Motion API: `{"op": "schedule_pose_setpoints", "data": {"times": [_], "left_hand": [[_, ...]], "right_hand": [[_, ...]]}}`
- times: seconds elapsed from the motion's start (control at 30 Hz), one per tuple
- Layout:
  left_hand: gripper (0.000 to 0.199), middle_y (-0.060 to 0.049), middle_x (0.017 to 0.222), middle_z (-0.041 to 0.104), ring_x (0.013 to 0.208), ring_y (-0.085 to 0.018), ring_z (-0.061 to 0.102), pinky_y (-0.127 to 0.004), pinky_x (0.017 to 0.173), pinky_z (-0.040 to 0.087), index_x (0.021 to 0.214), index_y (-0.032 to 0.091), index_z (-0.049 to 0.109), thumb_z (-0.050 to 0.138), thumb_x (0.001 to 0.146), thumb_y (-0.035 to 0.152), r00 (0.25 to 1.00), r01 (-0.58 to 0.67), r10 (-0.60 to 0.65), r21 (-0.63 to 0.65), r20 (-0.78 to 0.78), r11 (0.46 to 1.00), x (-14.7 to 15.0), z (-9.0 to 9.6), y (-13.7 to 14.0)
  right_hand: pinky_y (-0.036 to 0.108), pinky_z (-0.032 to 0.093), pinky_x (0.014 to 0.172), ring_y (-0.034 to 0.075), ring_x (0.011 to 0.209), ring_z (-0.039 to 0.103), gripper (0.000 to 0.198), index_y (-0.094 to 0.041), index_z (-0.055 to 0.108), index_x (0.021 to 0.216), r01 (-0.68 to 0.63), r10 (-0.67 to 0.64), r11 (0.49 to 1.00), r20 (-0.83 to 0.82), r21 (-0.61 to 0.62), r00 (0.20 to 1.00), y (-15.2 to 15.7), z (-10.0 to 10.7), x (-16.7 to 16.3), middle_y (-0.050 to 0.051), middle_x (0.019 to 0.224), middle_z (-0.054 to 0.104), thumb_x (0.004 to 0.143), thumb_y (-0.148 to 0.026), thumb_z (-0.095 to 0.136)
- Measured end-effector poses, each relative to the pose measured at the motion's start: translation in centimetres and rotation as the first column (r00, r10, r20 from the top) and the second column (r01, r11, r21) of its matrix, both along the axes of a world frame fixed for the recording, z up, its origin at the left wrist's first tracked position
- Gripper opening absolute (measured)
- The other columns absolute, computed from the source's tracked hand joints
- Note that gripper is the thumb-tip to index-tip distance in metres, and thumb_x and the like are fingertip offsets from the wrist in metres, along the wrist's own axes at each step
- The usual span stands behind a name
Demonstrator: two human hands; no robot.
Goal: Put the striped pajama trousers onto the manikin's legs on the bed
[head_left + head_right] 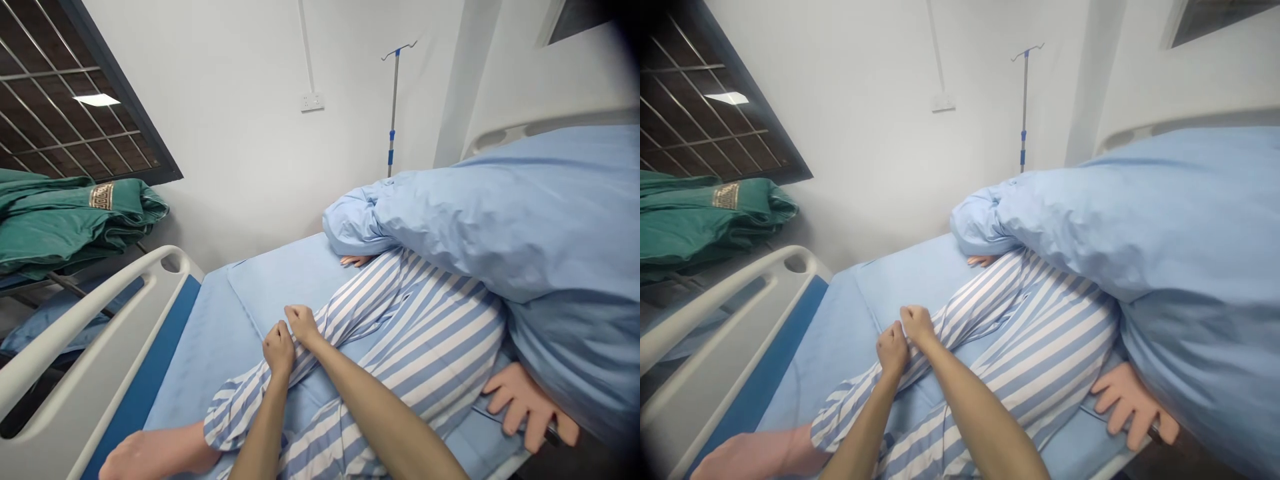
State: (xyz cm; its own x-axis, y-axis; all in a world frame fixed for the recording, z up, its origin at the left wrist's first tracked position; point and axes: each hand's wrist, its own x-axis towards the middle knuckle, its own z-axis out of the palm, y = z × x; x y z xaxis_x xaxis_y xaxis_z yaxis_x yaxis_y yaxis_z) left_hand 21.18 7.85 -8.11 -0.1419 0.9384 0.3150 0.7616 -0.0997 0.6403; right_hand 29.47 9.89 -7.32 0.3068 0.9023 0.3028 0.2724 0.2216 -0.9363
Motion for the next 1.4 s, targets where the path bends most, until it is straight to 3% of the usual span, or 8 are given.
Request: {"op": "schedule_pose_setpoints", "data": {"times": [0.23, 0.47, 0.6, 0.73, 0.97, 1.07, 1.2, 1.4], "left_hand": [[0.040, 0.000, 0.050, 0.043, 0.051, -0.010, 0.031, -0.024, 0.052, 0.023, 0.047, 0.018, 0.037, 0.025, 0.081, 0.036, 0.999, -0.036, 0.036, 0.006, 0.007, 0.999, 0.4, 0.3, -0.3], [0.038, 0.002, 0.049, 0.038, 0.052, -0.010, 0.032, -0.023, 0.052, 0.025, 0.048, 0.019, 0.031, 0.027, 0.080, 0.039, 0.999, -0.027, 0.028, -0.027, 0.038, 0.999, 0.4, 0.6, -0.6], [0.037, 0.004, 0.046, 0.025, 0.050, -0.010, 0.030, -0.023, 0.052, 0.026, 0.047, 0.020, 0.024, 0.033, 0.077, 0.040, 0.993, -0.002, 0.004, -0.022, 0.116, 1.000, 0.6, 1.0, -0.7], [0.036, 0.005, 0.047, 0.019, 0.049, -0.009, 0.026, -0.023, 0.049, 0.025, 0.047, 0.020, 0.023, 0.038, 0.074, 0.037, 0.971, 0.026, -0.033, 0.030, 0.237, 0.999, 2.3, 3.0, -0.8], [0.033, 0.005, 0.046, 0.026, 0.047, -0.008, 0.028, -0.022, 0.046, 0.027, 0.049, 0.021, 0.026, 0.036, 0.074, 0.039, 0.873, 0.138, -0.179, 0.124, 0.453, 0.983, 7.0, 7.0, -1.3], [0.031, 0.005, 0.045, 0.028, 0.047, -0.008, 0.029, -0.022, 0.046, 0.028, 0.048, 0.021, 0.029, 0.036, 0.073, 0.039, 0.861, 0.078, -0.122, 0.109, 0.493, 0.991, 7.3, 6.1, -0.3], [0.029, 0.006, 0.042, 0.029, 0.045, -0.008, 0.029, -0.023, 0.046, 0.028, 0.046, 0.020, 0.032, 0.038, 0.069, 0.035, 0.861, 0.059, -0.036, -0.030, 0.508, 0.998, 6.5, 2.9, 1.5], [0.026, 0.007, 0.044, 0.029, 0.046, -0.008, 0.029, -0.021, 0.046, 0.026, 0.046, 0.019, 0.034, 0.041, 0.067, 0.033, 0.871, 0.157, -0.112, -0.055, 0.478, 0.986, 5.5, 0.7, 2.3]], "right_hand": [[0.021, 0.022, 0.046, 0.007, 0.047, 0.028, 0.038, -0.018, 0.030, 0.047, 0.071, -0.069, 0.994, -0.025, 0.089, 0.997, 1.2, 3.2, 5.6, -0.005, 0.046, 0.027, 0.077, -0.040, 0.034], [0.022, 0.019, 0.047, 0.007, 0.046, 0.029, 0.040, -0.017, 0.031, 0.045, 0.000, 0.000, 1.000, 0.109, -0.003, 0.994, 1.3, -0.6, 3.4, -0.005, 0.045, 0.026, 0.078, -0.038, 0.033], [0.021, 0.020, 0.046, 0.007, 0.046, 0.029, 0.039, -0.017, 0.032, 0.046, -0.036, 0.038, 0.999, 0.073, -0.022, 0.997, 1.5, -1.2, 3.5, -0.005, 0.045, 0.027, 0.079, -0.038, 0.032], [0.021, 0.022, 0.046, 0.008, 0.047, 0.029, 0.039, -0.017, 0.034, 0.046, -0.041, 0.041, 0.999, 0.008, -0.028, 0.999, 1.6, -0.8, 4.0, -0.005, 0.045, 0.028, 0.078, -0.040, 0.033], [0.020, 0.028, 0.047, 0.008, 0.050, 0.031, 0.035, -0.018, 0.037, 0.049, -0.013, 0.009, 1.000, -0.158, -0.023, 0.987, 1.7, -0.5, 4.1, -0.005, 0.048, 0.032, 0.076, -0.039, 0.034], [0.020, 0.029, 0.046, 0.009, 0.047, 0.033, 0.036, -0.018, 0.038, 0.048, -0.010, 0.003, 0.999, -0.229, -0.030, 0.973, 1.8, -0.5, 4.3, -0.004, 0.045, 0.034, 0.076, -0.040, 0.034], [0.021, 0.028, 0.042, 0.008, 0.039, 0.032, 0.039, -0.019, 0.036, 0.044, -0.040, 0.018, 0.998, -0.335, -0.058, 0.942, 1.9, -0.6, 4.8, -0.005, 0.037, 0.032, 0.076, -0.041, 0.033], [0.020, 0.026, 0.042, 0.007, 0.041, 0.031, 0.035, -0.018, 0.035, 0.046, -0.092, 0.071, 0.994, -0.290, -0.060, 0.954, 2.2, -1.1, 4.6, -0.006, 0.040, 0.030, 0.074, -0.038, 0.038]]}}
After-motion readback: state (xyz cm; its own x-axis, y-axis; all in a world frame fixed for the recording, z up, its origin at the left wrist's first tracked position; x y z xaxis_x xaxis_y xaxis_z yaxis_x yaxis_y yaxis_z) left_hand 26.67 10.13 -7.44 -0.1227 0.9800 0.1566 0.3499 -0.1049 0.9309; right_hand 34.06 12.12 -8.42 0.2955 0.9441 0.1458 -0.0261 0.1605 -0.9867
